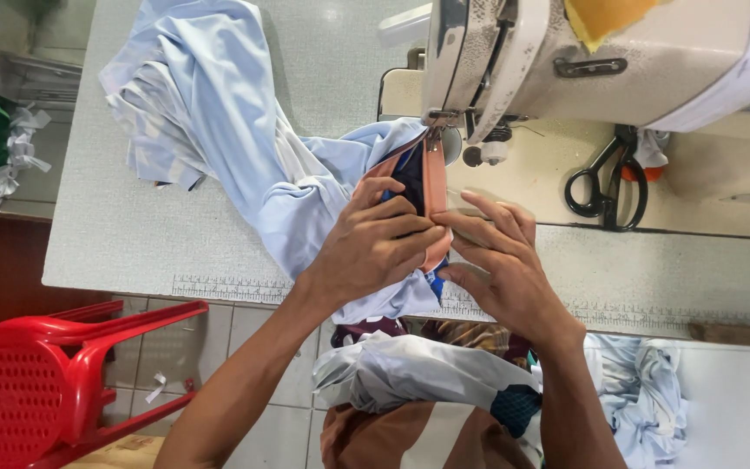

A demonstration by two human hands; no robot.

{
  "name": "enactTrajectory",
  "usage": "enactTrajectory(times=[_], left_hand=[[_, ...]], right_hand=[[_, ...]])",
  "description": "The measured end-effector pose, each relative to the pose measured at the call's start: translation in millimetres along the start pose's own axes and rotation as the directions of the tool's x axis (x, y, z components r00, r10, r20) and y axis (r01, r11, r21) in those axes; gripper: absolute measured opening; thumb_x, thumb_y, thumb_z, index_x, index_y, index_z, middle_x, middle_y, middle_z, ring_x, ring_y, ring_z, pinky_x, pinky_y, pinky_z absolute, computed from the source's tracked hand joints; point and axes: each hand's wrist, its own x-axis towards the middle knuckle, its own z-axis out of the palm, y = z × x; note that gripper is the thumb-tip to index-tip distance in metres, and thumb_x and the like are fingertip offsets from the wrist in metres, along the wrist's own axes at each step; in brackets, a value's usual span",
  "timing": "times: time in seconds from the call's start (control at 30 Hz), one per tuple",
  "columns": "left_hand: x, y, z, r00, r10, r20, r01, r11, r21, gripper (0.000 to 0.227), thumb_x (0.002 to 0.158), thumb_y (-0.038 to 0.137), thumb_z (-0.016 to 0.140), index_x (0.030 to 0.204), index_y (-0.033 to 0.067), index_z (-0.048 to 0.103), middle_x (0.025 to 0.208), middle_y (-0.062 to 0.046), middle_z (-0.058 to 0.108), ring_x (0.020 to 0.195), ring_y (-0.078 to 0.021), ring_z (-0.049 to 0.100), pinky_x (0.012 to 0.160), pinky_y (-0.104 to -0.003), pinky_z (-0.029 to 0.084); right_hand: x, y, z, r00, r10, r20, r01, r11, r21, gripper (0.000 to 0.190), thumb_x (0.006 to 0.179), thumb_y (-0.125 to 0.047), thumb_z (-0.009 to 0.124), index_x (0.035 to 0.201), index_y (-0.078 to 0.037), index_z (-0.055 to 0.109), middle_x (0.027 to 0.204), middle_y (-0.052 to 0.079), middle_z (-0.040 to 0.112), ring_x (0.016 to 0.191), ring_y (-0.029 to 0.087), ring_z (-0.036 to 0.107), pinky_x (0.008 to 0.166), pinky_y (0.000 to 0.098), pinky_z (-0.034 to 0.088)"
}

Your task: Aligning fabric trim to a shirt and trimming the excess material using scissors at a sewing station

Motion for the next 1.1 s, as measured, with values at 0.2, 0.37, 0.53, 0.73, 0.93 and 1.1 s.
enactTrajectory(times=[0.2,0.37,0.53,0.73,0.93,1.1], left_hand=[[1,-1,-2,0.972,-0.222,0.071,0.211,0.968,0.136,0.035,0.087,0.029,0.074,0.114,0.0072,0.069,0.12,-0.006,0.068,0.112,-0.0321,0.059,0.099,-0.047,0.041],[2,-6,-11,0.978,-0.175,0.113,0.158,0.977,0.143,0.032,0.086,0.027,0.073,0.11,0.0068,0.068,0.117,-0.004,0.067,0.111,-0.0321,0.058,0.099,-0.049,0.041],[1,-9,-13,0.984,-0.138,0.116,0.121,0.983,0.141,0.022,0.093,0.029,0.071,0.103,0.0093,0.07,0.115,-0.003,0.068,0.111,-0.0318,0.061,0.102,-0.048,0.041],[0,-15,-15,0.981,-0.139,0.135,0.125,0.986,0.112,0.028,0.094,0.031,0.071,0.107,0.0066,0.072,0.116,-0.005,0.069,0.113,-0.0346,0.06,0.102,-0.051,0.041],[0,-26,-14,0.984,-0.116,0.137,0.101,0.988,0.113,0.025,0.094,0.03,0.07,0.106,0.0079,0.073,0.113,-0.004,0.07,0.112,-0.0346,0.061,0.101,-0.051,0.043],[1,-41,-10,0.986,-0.088,0.144,0.076,0.993,0.087,0.027,0.094,0.031,0.07,0.105,0.0071,0.075,0.114,-0.004,0.07,0.112,-0.0345,0.06,0.102,-0.051,0.042]], right_hand=[[5,-1,1,0.999,-0.019,-0.04,0.019,1.0,0.013,0.035,0.095,-0.034,0.068,0.116,-0.007,0.075,0.139,0.002,0.064,0.136,0.029,0.051,0.115,0.0482,0.031],[8,-5,3,0.998,-0.034,-0.056,0.034,0.999,0.002,0.033,0.094,-0.033,0.07,0.113,-0.007,0.074,0.134,0.002,0.066,0.129,0.027,0.055,0.114,0.0475,0.031],[11,-9,4,0.999,0.011,-0.052,-0.012,1.0,-0.012,0.026,0.094,-0.029,0.071,0.106,-0.007,0.074,0.133,0.0,0.065,0.123,0.026,0.056,0.113,0.0472,0.032],[15,-6,2,0.999,-0.005,-0.044,0.004,1.0,-0.024,0.026,0.094,-0.03,0.072,0.105,-0.007,0.073,0.131,0.0,0.067,0.123,0.027,0.057,0.114,0.0475,0.033],[19,-1,0,1.0,-0.002,0.001,0.002,0.998,-0.055,0.028,0.092,-0.033,0.074,0.106,-0.008,0.073,0.134,-0.001,0.066,0.128,0.027,0.056,0.116,0.0499,0.032],[27,4,-3,0.999,-0.009,0.042,0.013,0.996,-0.089,0.037,0.093,-0.039,0.07,0.115,-0.009,0.073,0.136,-0.001,0.064,0.133,0.028,0.052,0.116,0.0503,0.029]])
